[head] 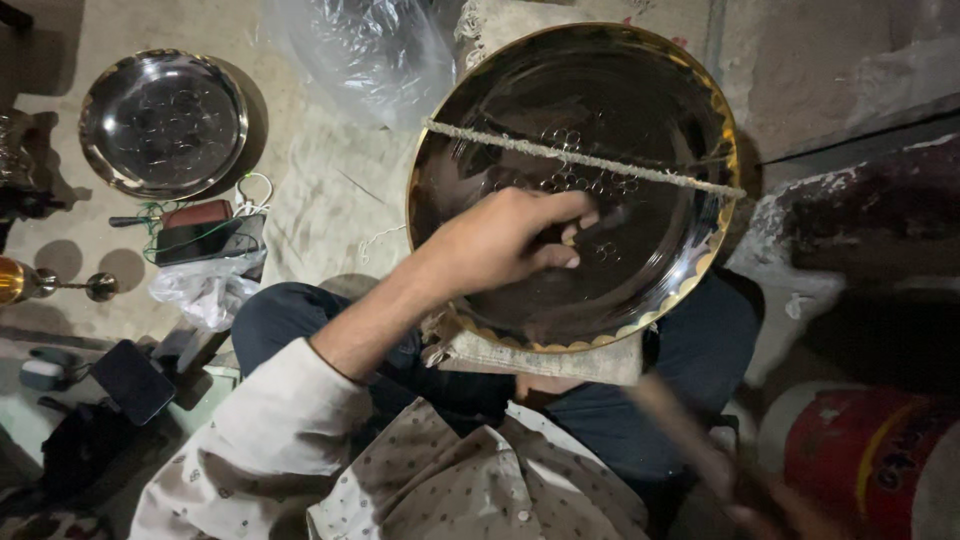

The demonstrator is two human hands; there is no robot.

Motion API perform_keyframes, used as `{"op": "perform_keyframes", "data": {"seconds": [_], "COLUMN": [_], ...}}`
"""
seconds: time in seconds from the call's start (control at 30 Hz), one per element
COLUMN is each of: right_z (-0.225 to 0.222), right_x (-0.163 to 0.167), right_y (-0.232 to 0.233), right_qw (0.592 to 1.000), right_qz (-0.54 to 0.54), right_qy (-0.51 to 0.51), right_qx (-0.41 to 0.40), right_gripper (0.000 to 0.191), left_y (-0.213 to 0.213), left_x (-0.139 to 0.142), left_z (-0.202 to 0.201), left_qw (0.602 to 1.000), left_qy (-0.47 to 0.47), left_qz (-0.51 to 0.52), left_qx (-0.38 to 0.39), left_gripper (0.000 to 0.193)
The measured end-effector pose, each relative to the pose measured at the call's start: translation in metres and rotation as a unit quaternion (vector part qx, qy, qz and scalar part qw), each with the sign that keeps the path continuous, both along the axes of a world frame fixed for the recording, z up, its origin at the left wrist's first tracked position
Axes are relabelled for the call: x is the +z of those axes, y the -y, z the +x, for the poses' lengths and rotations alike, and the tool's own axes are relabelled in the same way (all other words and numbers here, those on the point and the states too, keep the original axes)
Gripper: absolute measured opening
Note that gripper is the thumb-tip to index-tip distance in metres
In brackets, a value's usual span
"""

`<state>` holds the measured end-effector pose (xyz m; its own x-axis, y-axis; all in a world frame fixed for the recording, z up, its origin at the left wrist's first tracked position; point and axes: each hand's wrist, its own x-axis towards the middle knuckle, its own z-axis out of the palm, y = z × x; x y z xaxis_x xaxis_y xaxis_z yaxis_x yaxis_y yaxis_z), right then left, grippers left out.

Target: The person sits cross-legged on the floor with a large brass plate resting on their lap and hammers a punch with a wooden mallet to emboss a pattern of circles and decorative motifs into the plate. They reposition the punch repeatedly across the surface, working the design outward section by section.

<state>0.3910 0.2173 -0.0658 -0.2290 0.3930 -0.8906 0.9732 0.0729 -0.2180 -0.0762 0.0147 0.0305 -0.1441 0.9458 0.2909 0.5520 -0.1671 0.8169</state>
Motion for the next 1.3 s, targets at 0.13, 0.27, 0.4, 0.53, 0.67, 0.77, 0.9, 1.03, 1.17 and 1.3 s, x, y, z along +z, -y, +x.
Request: {"op": "perform_keyframes", "data": {"seconds": [0.13,0.27,0.4,0.53,0.67,0.77,0.9,1.03,1.17,1.3], "right_z": [0.044,0.020,-0.058,-0.114,-0.143,-0.156,-0.164,-0.171,-0.177,-0.183], "right_x": [-0.001,-0.004,0.013,0.044,0.064,0.077,0.099,0.116,0.134,0.139], "right_y": [-0.013,0.014,0.047,0.055,0.025,-0.010,-0.040,-0.040,-0.040,-0.043], "right_qw": [0.968,0.876,0.850,0.807,0.786,0.698,0.566,0.674,0.688,0.710], "right_qz": [0.210,0.347,0.239,0.339,0.440,0.502,0.504,0.514,0.487,0.466], "right_qy": [-0.111,-0.302,-0.396,-0.472,-0.428,-0.438,-0.433,-0.386,-0.378,-0.371], "right_qx": [-0.083,-0.145,-0.253,-0.103,0.077,0.264,0.488,0.364,0.382,0.376], "right_gripper": [0.076,0.067,0.048,0.047,0.055,0.040,0.035,0.036,0.037,0.038], "left_y": [-0.003,-0.005,-0.009,-0.009,-0.007,0.000,0.019,0.025,0.022,0.022], "left_x": [0.002,0.006,0.008,0.007,0.005,0.004,0.001,-0.005,-0.012,-0.014], "left_z": [-0.005,-0.006,-0.005,-0.004,-0.004,0.001,0.031,0.063,0.070,0.068], "left_qw": [0.998,0.998,0.997,0.997,0.998,0.999,0.988,0.949,0.935,0.932], "left_qy": [-0.015,-0.012,-0.035,-0.056,-0.045,-0.031,-0.031,0.027,0.031,0.013], "left_qz": [0.032,-0.034,-0.033,-0.037,-0.019,0.012,0.001,0.014,0.045,0.052], "left_qx": [-0.045,-0.058,-0.058,-0.050,-0.042,-0.005,0.153,0.313,0.350,0.358], "left_gripper": [0.037,0.035,0.039,0.039,0.037,0.034,0.028,0.024,0.031,0.033]}}
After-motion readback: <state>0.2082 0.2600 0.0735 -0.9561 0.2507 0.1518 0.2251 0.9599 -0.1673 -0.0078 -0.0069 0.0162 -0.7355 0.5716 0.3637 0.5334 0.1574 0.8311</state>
